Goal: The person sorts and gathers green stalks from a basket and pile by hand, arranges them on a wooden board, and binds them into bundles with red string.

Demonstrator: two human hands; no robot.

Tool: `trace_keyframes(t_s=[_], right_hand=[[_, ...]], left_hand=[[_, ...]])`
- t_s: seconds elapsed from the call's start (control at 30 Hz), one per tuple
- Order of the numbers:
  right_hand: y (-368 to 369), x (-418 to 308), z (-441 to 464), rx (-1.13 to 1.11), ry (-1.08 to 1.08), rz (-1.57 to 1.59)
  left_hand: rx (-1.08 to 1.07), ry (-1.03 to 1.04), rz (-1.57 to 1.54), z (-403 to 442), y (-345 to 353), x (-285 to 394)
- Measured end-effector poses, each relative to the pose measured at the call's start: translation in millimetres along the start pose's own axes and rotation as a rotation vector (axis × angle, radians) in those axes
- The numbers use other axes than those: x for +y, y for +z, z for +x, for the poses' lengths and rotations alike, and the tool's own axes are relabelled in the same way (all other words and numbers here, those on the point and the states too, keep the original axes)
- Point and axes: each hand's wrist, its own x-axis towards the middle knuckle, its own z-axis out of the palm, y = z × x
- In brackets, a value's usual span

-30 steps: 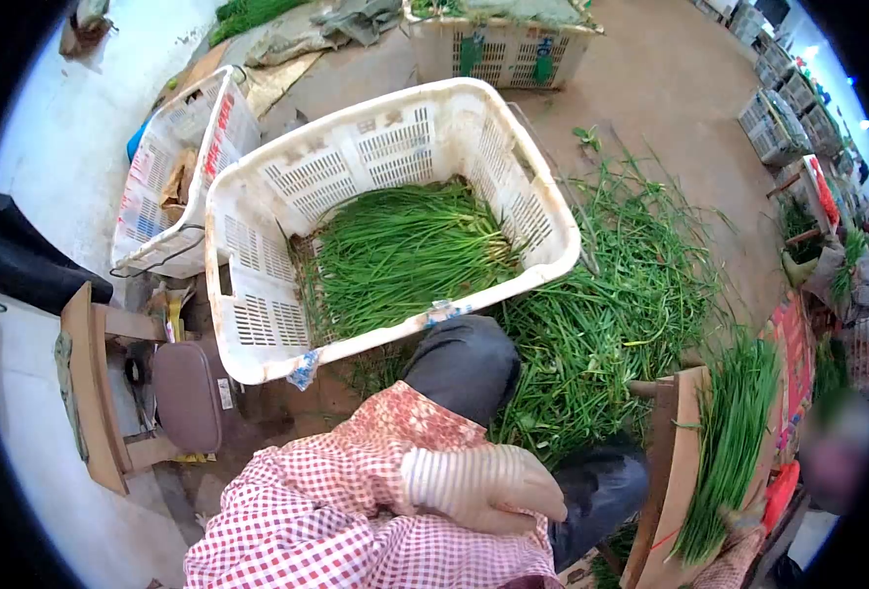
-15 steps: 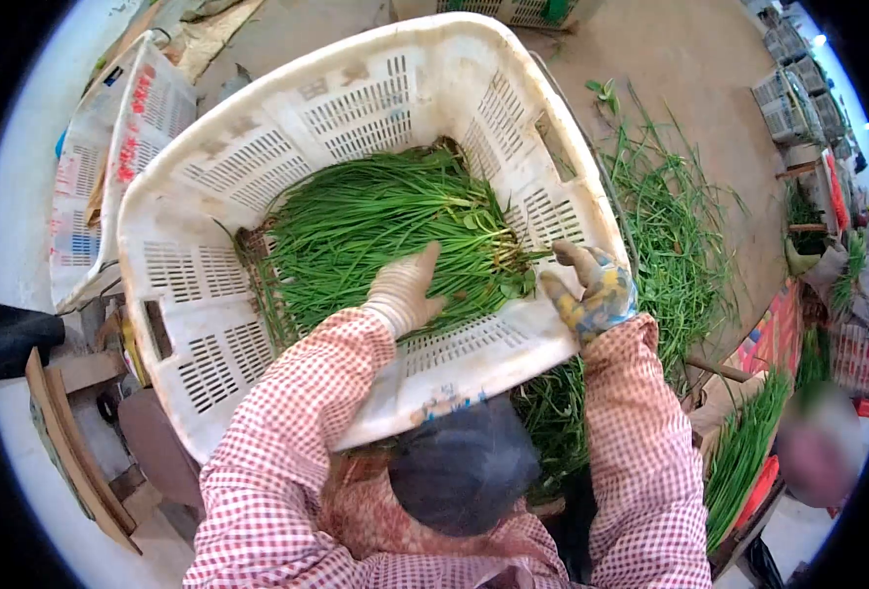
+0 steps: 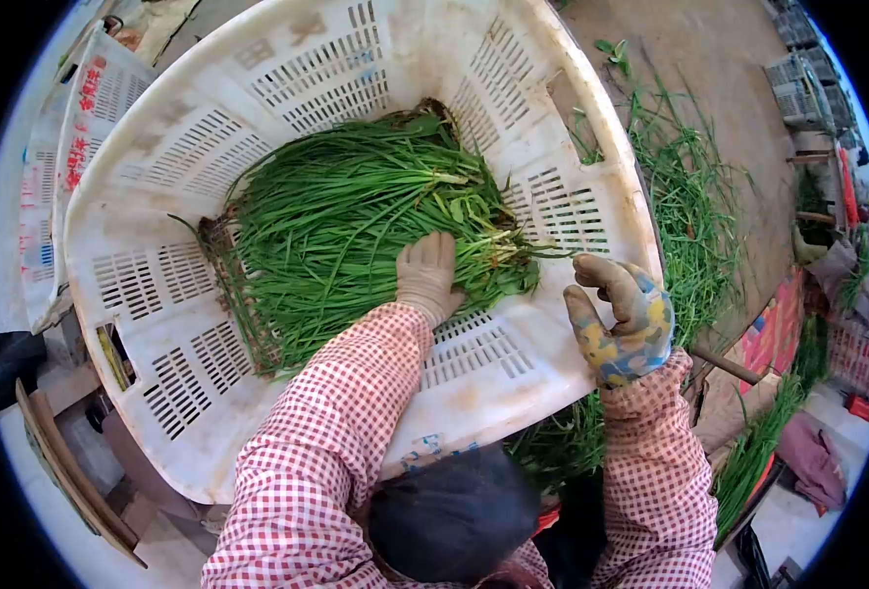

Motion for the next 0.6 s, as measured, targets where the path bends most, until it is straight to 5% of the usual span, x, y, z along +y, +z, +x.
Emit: trace_keyframes(t_s=[0.03,0.1,0.23,0.6], right_hand=[[0.8,1.7,-0.7,0.0,-0.017,0.005],[0.2,2.7,-2.5,-0.001,-0.029,0.013],[1.1,4.6,-1.8,-0.002,-0.025,0.02],[-3.8,0.2,1.1,-0.028,0.022,0.048]], left_hand=[[-0.172,-0.091,-0.049,7.1,-11.8,4.2],[-0.153,-0.174,-0.177,18.0,-14.7,-12.6],[-0.15,0.032,-0.499,42.7,-34.3,-42.9],[-0.153,-0.117,-0.068,37.6,-51.4,-10.0]])
